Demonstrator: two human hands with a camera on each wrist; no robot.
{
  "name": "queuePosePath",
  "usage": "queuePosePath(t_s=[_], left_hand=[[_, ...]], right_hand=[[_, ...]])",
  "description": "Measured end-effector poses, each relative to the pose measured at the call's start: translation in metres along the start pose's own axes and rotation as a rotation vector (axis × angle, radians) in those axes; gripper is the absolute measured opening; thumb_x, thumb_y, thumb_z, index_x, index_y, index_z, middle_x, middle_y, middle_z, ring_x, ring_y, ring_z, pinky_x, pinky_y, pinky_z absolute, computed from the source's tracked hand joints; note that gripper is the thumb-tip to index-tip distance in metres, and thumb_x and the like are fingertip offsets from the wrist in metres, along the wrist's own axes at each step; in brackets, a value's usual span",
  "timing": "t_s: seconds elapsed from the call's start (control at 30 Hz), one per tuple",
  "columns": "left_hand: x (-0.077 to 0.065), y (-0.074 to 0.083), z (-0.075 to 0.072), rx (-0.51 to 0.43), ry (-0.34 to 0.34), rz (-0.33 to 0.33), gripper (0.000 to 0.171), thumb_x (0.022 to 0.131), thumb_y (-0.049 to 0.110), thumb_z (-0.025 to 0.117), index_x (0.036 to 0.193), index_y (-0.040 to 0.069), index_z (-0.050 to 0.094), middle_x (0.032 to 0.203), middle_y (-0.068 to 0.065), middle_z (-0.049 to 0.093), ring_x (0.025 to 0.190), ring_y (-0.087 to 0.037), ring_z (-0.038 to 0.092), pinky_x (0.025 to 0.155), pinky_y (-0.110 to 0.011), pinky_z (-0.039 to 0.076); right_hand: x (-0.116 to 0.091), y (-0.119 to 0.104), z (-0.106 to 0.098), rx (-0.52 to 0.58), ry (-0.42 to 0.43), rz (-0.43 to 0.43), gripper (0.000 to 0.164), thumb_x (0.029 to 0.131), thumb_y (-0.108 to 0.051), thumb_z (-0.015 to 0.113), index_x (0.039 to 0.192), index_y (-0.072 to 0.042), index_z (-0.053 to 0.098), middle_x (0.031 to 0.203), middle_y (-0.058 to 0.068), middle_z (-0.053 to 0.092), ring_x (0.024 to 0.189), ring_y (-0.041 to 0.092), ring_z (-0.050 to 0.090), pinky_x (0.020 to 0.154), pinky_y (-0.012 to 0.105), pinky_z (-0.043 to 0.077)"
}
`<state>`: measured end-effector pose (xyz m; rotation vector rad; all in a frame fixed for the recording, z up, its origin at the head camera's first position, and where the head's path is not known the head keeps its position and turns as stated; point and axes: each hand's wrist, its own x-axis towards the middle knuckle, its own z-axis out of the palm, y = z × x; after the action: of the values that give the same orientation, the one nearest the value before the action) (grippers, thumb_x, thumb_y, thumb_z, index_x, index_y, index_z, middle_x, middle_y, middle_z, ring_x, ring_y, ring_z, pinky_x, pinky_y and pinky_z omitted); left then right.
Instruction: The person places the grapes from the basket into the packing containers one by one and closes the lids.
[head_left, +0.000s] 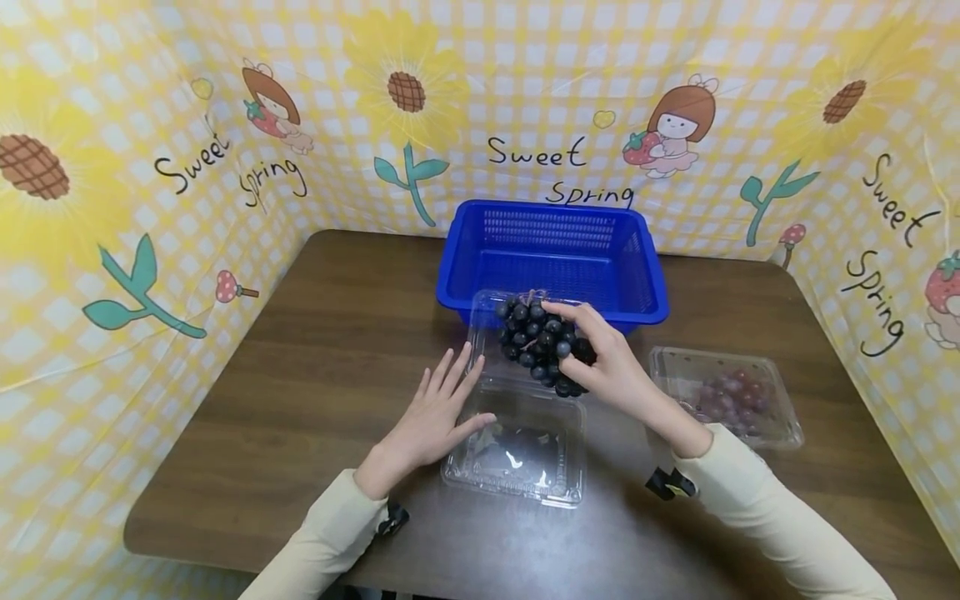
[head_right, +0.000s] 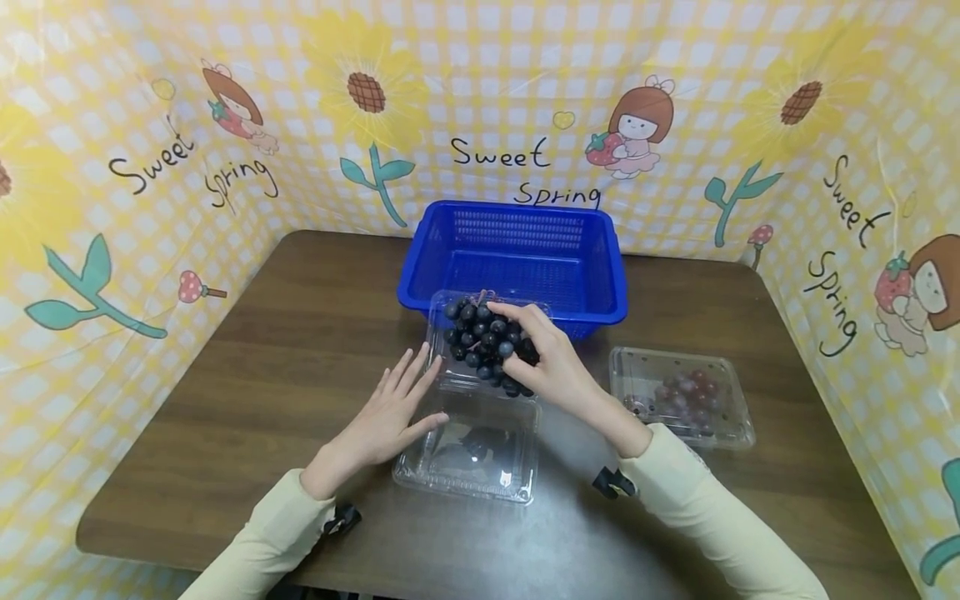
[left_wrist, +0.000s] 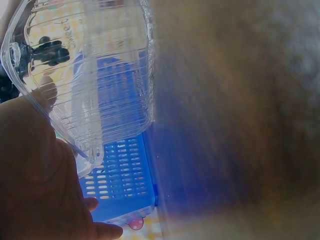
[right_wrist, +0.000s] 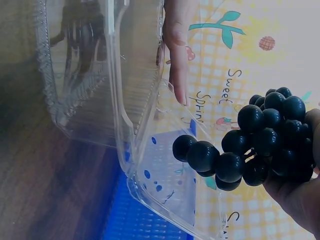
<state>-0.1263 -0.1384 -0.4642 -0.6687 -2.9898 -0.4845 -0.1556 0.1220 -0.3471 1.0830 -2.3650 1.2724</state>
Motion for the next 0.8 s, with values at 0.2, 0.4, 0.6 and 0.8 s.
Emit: queuePosePath(t_s=[0.2, 0.4, 0.6, 0.8], left_hand=[[-0.002, -0.001, 0.001, -0.009, 0.002, -0.011, 0.081, 0.09, 0.062, 0.038, 0.15, 0.023, 0.0, 0.157, 0.002, -0.01, 0.143, -0.022, -0.01, 0.11, -0.059, 0.012], [0.0, -0.001, 0.002, -0.017, 0.016, -0.001, 0.083, 0.09, 0.062, 0.039, 0.15, 0.023, -0.002, 0.157, 0.001, -0.01, 0.143, -0.021, -0.009, 0.11, -0.059, 0.012], [0.001, -0.001, 0.002, -0.014, 0.021, -0.001, 0.084, 0.089, 0.063, 0.039, 0.15, 0.023, -0.003, 0.157, 0.002, -0.009, 0.143, -0.023, -0.006, 0.11, -0.058, 0.012], [0.0, 0.0, 0.003, -0.007, 0.029, -0.001, 0.083, 0.089, 0.063, 0.039, 0.15, 0.023, -0.002, 0.157, 0.001, -0.006, 0.143, -0.026, -0.002, 0.11, -0.059, 0.013]], right_hand=[[-0.004, 0.003, 0.005, 0.01, -0.029, 0.022, 0.058, 0.075, 0.01, 0.055, 0.131, -0.003, 0.047, 0.109, 0.012, 0.056, 0.09, 0.016, 0.05, 0.072, 0.03, 0.046], [-0.007, 0.003, 0.008, 0.018, -0.048, 0.049, 0.058, 0.075, 0.011, 0.056, 0.131, -0.004, 0.048, 0.105, 0.01, 0.055, 0.089, 0.016, 0.051, 0.073, 0.031, 0.048], [-0.013, 0.013, 0.013, 0.018, -0.05, 0.05, 0.057, 0.076, 0.01, 0.056, 0.131, -0.003, 0.048, 0.105, 0.009, 0.055, 0.088, 0.016, 0.049, 0.072, 0.03, 0.047], [-0.022, 0.037, 0.024, 0.026, -0.045, 0.053, 0.061, 0.076, 0.007, 0.059, 0.134, -0.01, 0.047, 0.108, 0.005, 0.055, 0.09, 0.014, 0.049, 0.071, 0.028, 0.047]])
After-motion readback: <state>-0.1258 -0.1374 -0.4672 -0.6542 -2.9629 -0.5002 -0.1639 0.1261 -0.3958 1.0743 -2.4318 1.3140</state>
